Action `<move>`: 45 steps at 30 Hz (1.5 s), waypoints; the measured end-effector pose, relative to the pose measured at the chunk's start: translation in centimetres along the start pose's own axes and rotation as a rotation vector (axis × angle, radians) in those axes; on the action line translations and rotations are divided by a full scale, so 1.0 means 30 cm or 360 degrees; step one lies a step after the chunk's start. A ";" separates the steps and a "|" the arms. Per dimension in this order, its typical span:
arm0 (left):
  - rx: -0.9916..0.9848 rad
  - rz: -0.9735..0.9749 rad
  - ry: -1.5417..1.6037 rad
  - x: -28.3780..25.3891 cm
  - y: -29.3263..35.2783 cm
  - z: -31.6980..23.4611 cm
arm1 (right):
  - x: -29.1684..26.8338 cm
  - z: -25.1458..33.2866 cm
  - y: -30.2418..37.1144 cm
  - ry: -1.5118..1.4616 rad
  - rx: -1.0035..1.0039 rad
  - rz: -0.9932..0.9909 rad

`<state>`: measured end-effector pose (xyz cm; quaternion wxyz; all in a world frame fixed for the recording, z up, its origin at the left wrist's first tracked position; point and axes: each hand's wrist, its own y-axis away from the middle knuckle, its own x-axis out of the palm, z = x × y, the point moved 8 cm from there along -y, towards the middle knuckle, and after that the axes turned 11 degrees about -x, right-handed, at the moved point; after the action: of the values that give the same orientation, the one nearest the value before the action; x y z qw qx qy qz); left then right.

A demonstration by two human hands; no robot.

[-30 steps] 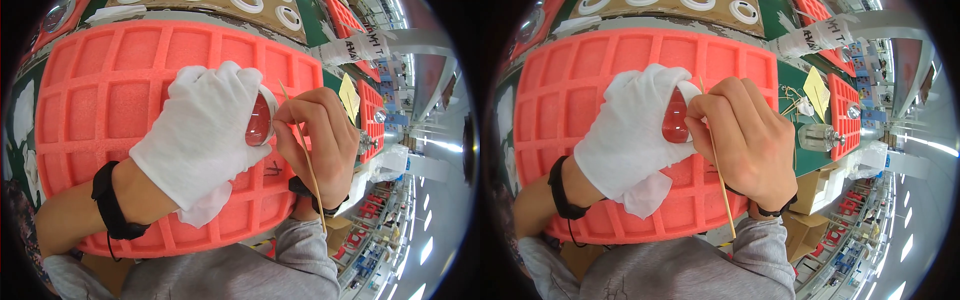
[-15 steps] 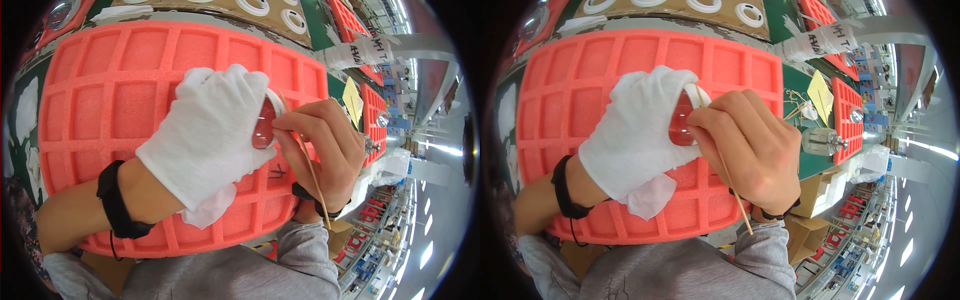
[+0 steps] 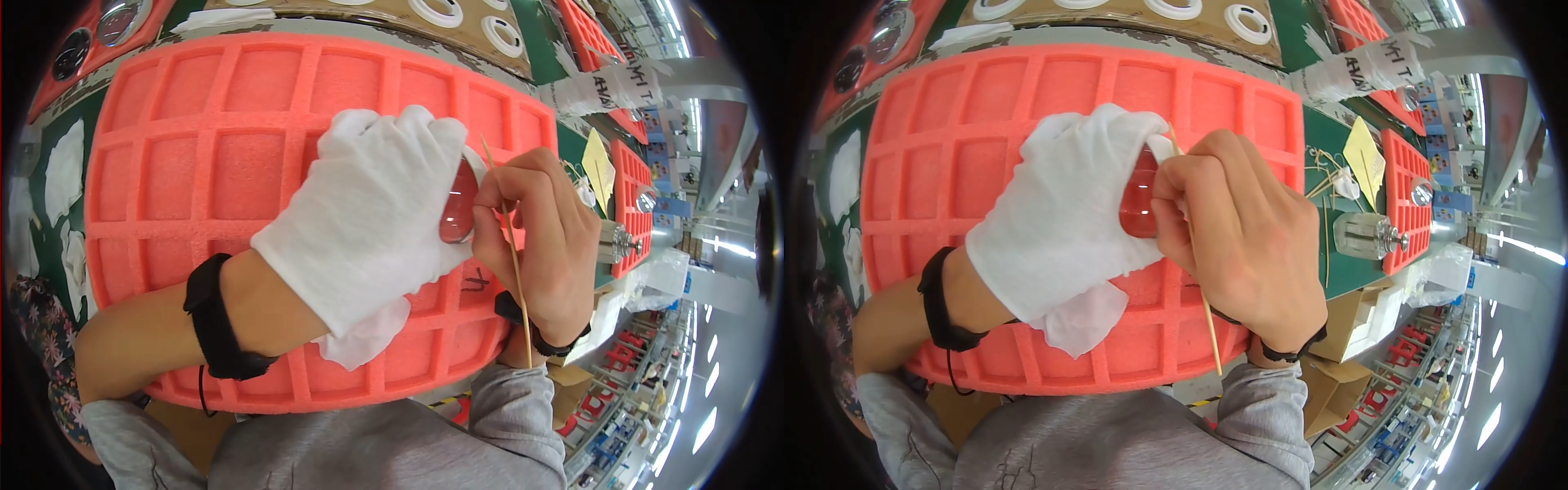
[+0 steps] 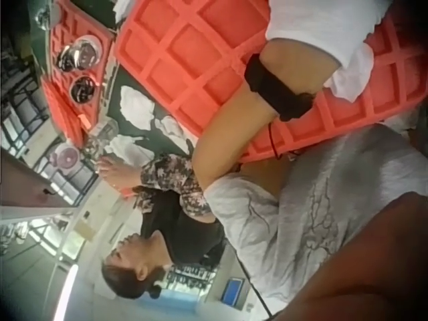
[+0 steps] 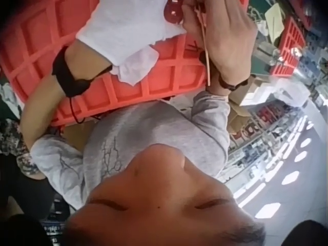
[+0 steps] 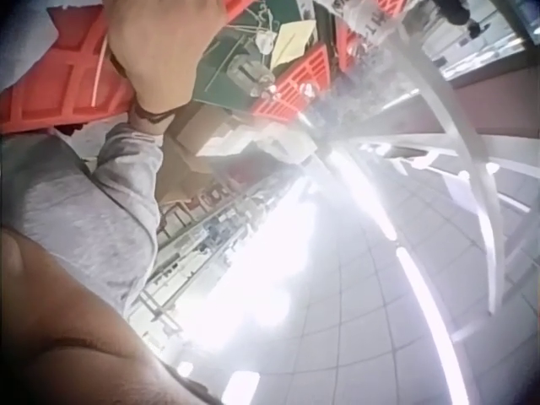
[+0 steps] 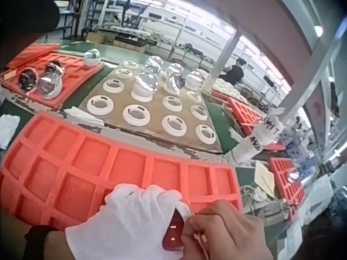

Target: The person uses a wooden stick to scrape the surface of a small electronic device, wipes it with a cloth, and then sets it back onto a pink foam tray.

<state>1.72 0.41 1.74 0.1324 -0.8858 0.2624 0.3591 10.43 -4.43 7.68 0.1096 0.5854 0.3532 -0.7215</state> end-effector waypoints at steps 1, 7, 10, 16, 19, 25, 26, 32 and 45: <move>0.0010 0.0007 0.0004 0.000 0.000 -0.007 | 0.002 -0.003 0.004 -0.0019 -0.0007 -0.0004; -0.0029 -0.0060 0.0014 0.011 -0.006 -0.019 | 0.012 -0.041 0.030 -0.0200 0.0033 -0.0045; 0.0002 -0.0090 0.0034 0.021 -0.012 -0.028 | 0.010 -0.060 0.042 -0.0249 0.0039 -0.0048; -0.0011 -0.0080 0.0038 0.025 -0.023 -0.028 | 0.008 -0.071 0.050 -0.0296 0.0031 -0.0042; 0.0047 -0.0102 0.0027 0.015 -0.020 -0.039 | 0.006 -0.081 0.052 -0.0335 0.0064 0.0009; 0.0059 -0.0063 0.0069 0.025 -0.032 -0.021 | -0.022 -0.096 0.045 -0.0459 0.0023 -0.0151; 0.0045 -0.0036 0.0061 0.030 -0.034 -0.020 | -0.021 -0.096 0.045 -0.0474 0.0020 -0.0147; 0.0010 0.0086 0.0017 0.034 -0.038 -0.029 | -0.044 -0.147 0.050 -0.0822 0.0263 -0.0308; 0.0109 0.0255 0.0253 0.039 -0.053 -0.076 | -0.081 -0.220 0.001 -0.2277 0.0298 -0.1140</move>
<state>4.62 0.33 2.59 0.1124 -0.8826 0.3541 0.2880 16.21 -0.85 9.48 0.0218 -0.1607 0.3016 -0.9396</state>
